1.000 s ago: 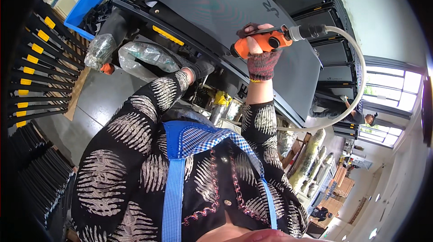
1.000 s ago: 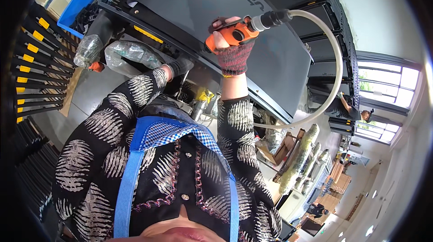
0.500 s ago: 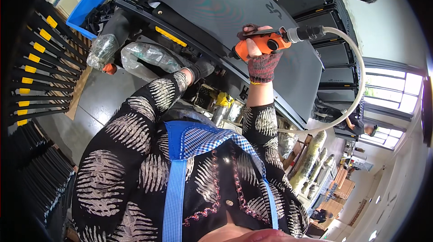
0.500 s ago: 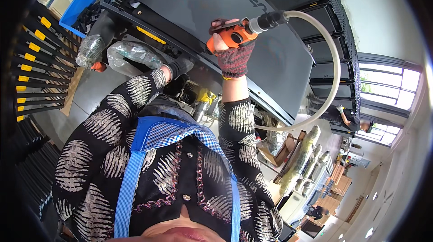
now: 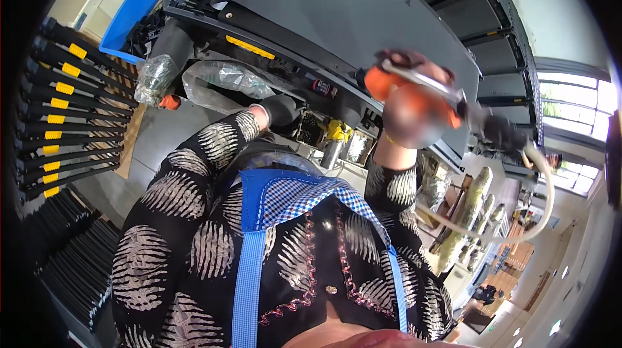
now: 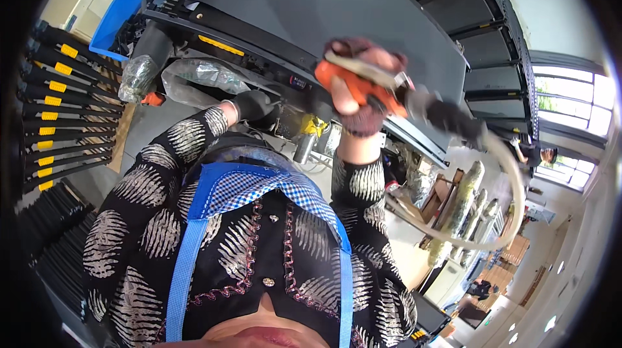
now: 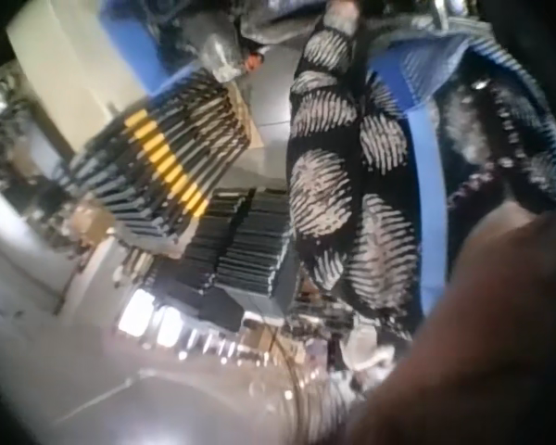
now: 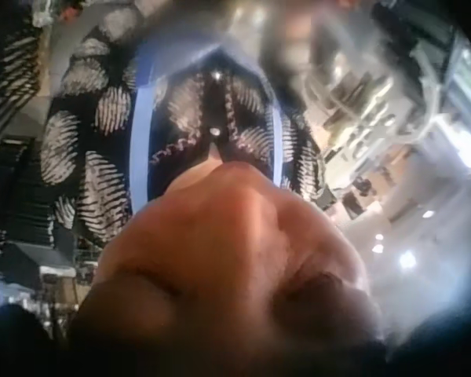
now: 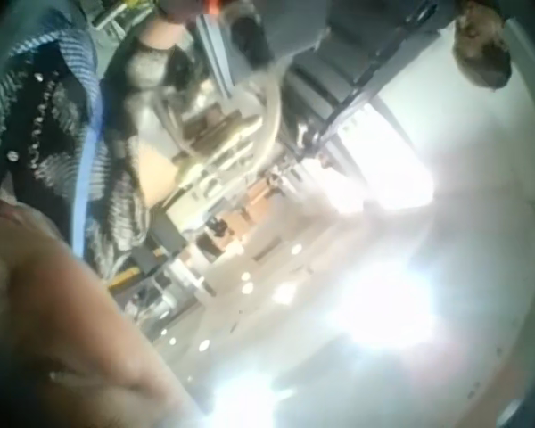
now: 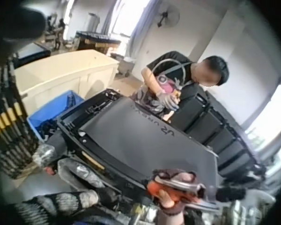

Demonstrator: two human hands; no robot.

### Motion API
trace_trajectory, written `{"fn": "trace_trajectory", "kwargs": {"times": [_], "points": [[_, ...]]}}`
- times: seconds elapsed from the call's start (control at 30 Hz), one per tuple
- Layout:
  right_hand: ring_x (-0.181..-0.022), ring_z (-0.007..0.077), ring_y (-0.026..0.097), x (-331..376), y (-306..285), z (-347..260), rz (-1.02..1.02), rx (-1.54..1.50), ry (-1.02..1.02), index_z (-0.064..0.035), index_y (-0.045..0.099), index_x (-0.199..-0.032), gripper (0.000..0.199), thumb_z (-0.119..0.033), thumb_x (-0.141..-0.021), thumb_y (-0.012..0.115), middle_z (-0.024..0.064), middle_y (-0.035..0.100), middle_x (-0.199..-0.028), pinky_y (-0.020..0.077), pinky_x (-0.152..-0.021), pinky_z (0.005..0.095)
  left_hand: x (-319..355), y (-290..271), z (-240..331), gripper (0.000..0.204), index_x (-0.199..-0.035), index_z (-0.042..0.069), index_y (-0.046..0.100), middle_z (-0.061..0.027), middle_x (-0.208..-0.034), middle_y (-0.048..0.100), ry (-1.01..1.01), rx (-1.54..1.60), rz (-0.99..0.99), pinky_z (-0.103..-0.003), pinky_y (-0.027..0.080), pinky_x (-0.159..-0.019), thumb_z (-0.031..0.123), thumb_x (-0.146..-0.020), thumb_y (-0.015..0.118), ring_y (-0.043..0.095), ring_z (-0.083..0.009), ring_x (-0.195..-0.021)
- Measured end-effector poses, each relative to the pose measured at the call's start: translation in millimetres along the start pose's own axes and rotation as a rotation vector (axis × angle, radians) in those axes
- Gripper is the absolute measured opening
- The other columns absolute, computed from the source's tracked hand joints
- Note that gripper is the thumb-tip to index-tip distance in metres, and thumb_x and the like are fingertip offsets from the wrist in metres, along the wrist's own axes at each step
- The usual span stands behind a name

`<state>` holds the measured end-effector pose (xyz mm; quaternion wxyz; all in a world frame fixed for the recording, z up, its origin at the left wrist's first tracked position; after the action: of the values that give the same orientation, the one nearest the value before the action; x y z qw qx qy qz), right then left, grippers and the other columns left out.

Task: Assembling components of a treadmill on a factory floor using an electric screwdriver.

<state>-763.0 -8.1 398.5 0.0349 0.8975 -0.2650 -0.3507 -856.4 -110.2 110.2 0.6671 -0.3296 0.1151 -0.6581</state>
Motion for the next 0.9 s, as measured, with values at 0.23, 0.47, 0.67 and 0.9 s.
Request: {"fn": "trace_trajectory", "kwargs": {"times": [0.23, 0.47, 0.67, 0.9], "points": [[-0.097, 0.0289, 0.058, 96, -20, -42, 0.238, 0.048, -0.096, -0.0093, 0.051, -0.108, 0.041, -0.004, -0.07, 0.067, 0.0141, 0.058, -0.104, 0.0447, -0.09, 0.0541, -26, 42, 6, 0.03, -0.084, 0.004, 0.07, -0.017, -0.088, 0.068, -0.022, -0.502, -0.109, -0.043, 0.05, -0.073, 0.024, -0.083, 0.048, 0.066, -0.0308, -0.083], [-0.103, 0.0254, 0.055, 211, -36, -101, 0.596, 0.257, -0.014, -0.0121, 0.052, -0.111, 0.042, -0.007, -0.072, 0.066, 0.0113, 0.057, -0.105, 0.0433, -0.091, 0.0553, -22, 28, -2, 0.029, -0.086, 0.005, 0.071, -0.0157, -0.09, 0.068, 0.106, -0.644, -0.139, -0.043, 0.051, -0.076, 0.023, -0.083, 0.048, 0.066, -0.0307, -0.087], [-0.101, 0.0245, 0.057, 262, -23, -148, 0.83, 0.295, -0.155, -0.0134, 0.052, -0.108, 0.042, -0.006, -0.071, 0.071, 0.0108, 0.058, -0.105, 0.0454, -0.089, 0.0544, 2, -5, -2, 0.023, -0.098, 0.003, 0.063, -0.0104, -0.092, 0.066, 0.021, 0.288, -0.101, -0.034, 0.051, -0.073, 0.02, -0.088, 0.051, 0.065, -0.0243, -0.082], [-0.103, 0.0203, 0.054, 267, -9, -164, 0.779, 0.227, -0.216, -0.0172, 0.052, -0.114, 0.041, -0.012, -0.075, 0.063, 0.0032, 0.058, -0.109, 0.0396, -0.091, 0.0496, 64, -11, 78, 0.02, -0.113, 0.006, 0.052, -0.0005, -0.102, 0.059, -0.338, 1.431, -0.566, -0.025, 0.05, -0.073, 0.011, -0.094, 0.049, 0.059, -0.0097, -0.084]]}}
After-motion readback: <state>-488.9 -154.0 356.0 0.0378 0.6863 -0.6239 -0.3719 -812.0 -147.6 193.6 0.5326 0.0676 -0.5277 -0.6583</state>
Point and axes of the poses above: each hand's wrist, its own x-axis away from the middle knuckle, its own y-axis out of the palm, z = x × y, the point moved 4 cm from there along -x, towards the middle knuckle
